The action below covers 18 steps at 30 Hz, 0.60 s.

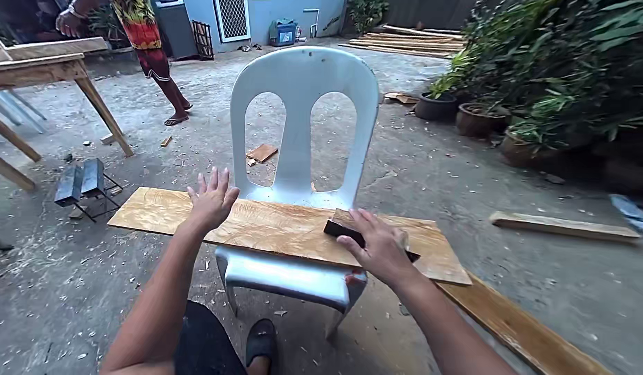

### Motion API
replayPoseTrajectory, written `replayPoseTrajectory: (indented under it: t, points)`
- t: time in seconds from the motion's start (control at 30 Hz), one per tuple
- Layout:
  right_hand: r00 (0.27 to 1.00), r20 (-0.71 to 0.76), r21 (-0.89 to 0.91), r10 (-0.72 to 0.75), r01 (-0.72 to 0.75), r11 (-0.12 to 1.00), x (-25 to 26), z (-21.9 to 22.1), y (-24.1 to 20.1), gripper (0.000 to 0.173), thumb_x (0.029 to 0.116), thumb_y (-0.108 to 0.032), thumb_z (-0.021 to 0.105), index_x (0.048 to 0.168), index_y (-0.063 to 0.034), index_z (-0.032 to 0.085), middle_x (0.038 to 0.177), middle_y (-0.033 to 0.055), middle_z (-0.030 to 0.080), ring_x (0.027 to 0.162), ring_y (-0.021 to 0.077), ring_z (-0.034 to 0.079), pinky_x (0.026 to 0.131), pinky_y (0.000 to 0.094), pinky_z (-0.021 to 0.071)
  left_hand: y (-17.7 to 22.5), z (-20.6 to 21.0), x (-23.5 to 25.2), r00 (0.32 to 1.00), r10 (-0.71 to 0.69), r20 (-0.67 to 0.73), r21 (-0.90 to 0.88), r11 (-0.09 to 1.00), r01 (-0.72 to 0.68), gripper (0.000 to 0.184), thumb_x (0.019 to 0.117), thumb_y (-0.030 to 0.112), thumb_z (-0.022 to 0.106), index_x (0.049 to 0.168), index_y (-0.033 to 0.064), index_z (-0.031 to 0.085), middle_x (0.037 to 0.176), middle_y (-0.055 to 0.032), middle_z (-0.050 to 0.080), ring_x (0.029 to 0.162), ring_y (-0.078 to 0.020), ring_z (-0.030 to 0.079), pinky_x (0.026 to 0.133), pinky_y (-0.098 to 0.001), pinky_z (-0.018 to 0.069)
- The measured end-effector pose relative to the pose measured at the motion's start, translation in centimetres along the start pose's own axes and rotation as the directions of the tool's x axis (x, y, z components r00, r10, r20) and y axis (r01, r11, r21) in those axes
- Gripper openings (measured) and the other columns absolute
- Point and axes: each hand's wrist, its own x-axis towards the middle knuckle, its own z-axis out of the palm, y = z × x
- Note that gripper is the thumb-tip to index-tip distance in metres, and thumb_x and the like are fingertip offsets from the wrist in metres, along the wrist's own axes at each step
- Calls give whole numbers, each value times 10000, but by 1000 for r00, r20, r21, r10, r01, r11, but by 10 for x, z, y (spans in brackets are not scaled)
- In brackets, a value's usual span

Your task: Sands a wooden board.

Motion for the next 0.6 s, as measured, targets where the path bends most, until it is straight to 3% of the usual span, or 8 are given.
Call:
replayPoseTrajectory:
  t: [0.07,0.13,0.17,0.27,0.37,0.47,0.6]
  points:
    - [987,106,-132,119,-105,986,6,16,12,895,946,-718,490,1562,-71,443,1572,263,443,1457,515,386,1094,795,241,-52,31,17,943,-293,158,59,956,287,671,1088,539,254,1643,169,182,1697,-187,123,1543,-491,55,1104,-826,18]
    - [989,52,-207,139,-126,970,8,27,15,825,903,-517,728,1531,-45,476,1527,290,479,1422,543,412,1067,798,268,-83,47,18,866,-468,175,95,884,458,692,1082,561,223,1645,163,164,1690,-219,113,1541,-497,63,1122,-807,34]
    - [990,22,-234,142,-133,963,9,31,15,820,874,-456,783,1521,-44,492,1505,296,499,1399,554,433,1053,802,282,-92,56,15,839,-517,168,133,855,501,702,1079,570,211,1642,151,173,1692,-216,106,1547,-480,58,1144,-780,25]
    - [987,39,-232,156,-143,962,24,22,25,742,862,-465,807,1464,-96,580,1394,290,581,1301,576,494,985,816,323,-91,71,11,814,-569,115,271,807,525,734,1042,642,251,1626,198,267,1700,-175,120,1560,-438,58,1170,-745,-10]
    - [969,158,-199,191,-158,967,33,15,41,765,852,-541,798,1469,-145,580,1370,283,600,1290,528,537,1035,778,335,-87,70,10,797,-590,130,295,790,537,734,1025,669,282,1626,249,267,1707,-153,106,1565,-420,49,1171,-738,-18]
    - [978,149,-214,146,-112,970,34,20,45,828,827,-558,808,1469,-93,567,1336,310,624,1220,541,596,998,766,390,-88,68,10,802,-582,135,291,797,529,719,1032,654,286,1626,250,266,1706,-156,111,1565,-416,63,1172,-737,-20]
    - [960,176,-243,218,-172,955,45,27,24,819,822,-506,842,1453,-66,561,1286,345,624,1218,563,579,1009,755,394,-85,73,9,803,-582,131,319,791,522,708,1043,629,257,1629,233,258,1704,-165,112,1562,-426,69,1169,-742,-15]
